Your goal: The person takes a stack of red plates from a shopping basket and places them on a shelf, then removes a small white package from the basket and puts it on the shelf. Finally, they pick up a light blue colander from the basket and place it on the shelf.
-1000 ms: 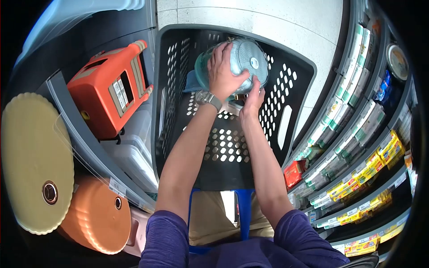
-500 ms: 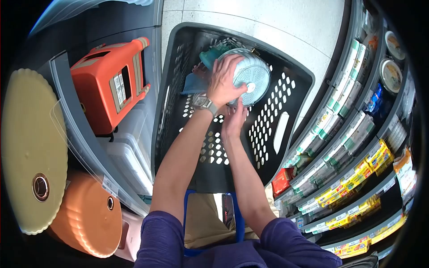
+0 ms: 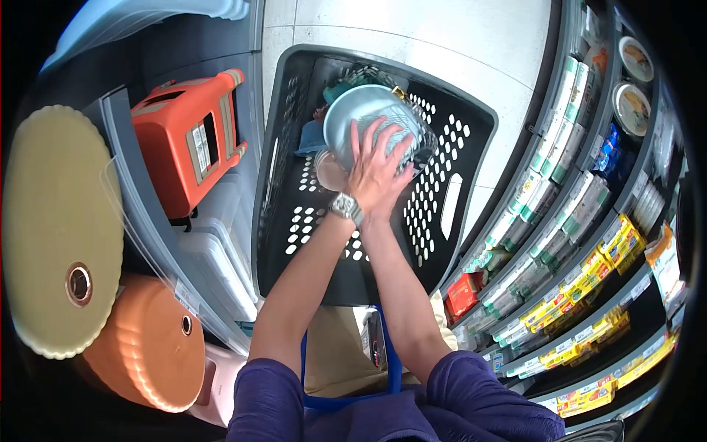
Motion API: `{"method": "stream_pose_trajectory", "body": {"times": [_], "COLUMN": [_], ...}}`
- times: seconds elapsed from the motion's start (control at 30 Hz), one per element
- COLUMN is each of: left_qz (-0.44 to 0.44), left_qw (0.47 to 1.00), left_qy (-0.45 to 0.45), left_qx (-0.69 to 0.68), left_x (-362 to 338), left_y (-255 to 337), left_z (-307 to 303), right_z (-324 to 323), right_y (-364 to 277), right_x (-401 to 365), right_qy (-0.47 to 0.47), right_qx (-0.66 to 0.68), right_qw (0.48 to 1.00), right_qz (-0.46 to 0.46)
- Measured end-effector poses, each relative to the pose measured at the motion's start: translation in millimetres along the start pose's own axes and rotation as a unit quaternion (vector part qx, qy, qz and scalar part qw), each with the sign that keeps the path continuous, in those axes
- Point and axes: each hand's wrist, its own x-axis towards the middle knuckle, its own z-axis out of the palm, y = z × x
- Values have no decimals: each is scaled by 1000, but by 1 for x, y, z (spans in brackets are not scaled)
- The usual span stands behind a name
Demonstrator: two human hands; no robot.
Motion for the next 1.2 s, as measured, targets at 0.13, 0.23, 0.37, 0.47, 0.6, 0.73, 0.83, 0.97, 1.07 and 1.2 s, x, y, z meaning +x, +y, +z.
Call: {"method": "stream_pose_trajectory", "body": {"times": [0.13, 0.23, 0.37, 0.47, 0.6, 0.73, 0.83, 0.97, 1.07, 1.2], "left_qz": [-74, -43, -17, -57, -244, -185, -231, -285, -341, -374], "left_qw": [997, 999, 1000, 998, 952, 980, 962, 951, 923, 887], "left_qy": [-26, -18, -11, 11, -107, -46, -65, -95, -82, -42], "left_qx": [-12, -3, -15, 22, -150, -61, -127, -72, -158, -269], "left_x": [-7, 1, 27, 41, 54, 40, 27, 12, 12, 3], "left_y": [15, -6, -39, -66, -92, -98, -95, -101, -102, -108], "left_z": [-14, -19, -36, -39, -41, -35, -23, 8, 20, 41], "right_z": [0, -1, 12, 26, 47, 47, 44, 6, 2, 1], "right_y": [-6, -9, -7, 3, 9, 8, -3, 2, -2, -5], "right_x": [-20, -22, -8, 3, 1, -1, -7, 32, 50, 44], "right_qy": [44, 97, 112, 132, 168, 236, 271, 253, 234, 217], "right_qx": [-31, -73, -117, -149, -208, -280, -329, -326, -329, -335], "right_qw": [998, 992, 987, 980, 963, 930, 903, 907, 911, 913], "right_qz": [27, 33, 12, 9, 28, -15, -47, -81, -78, -85]}}
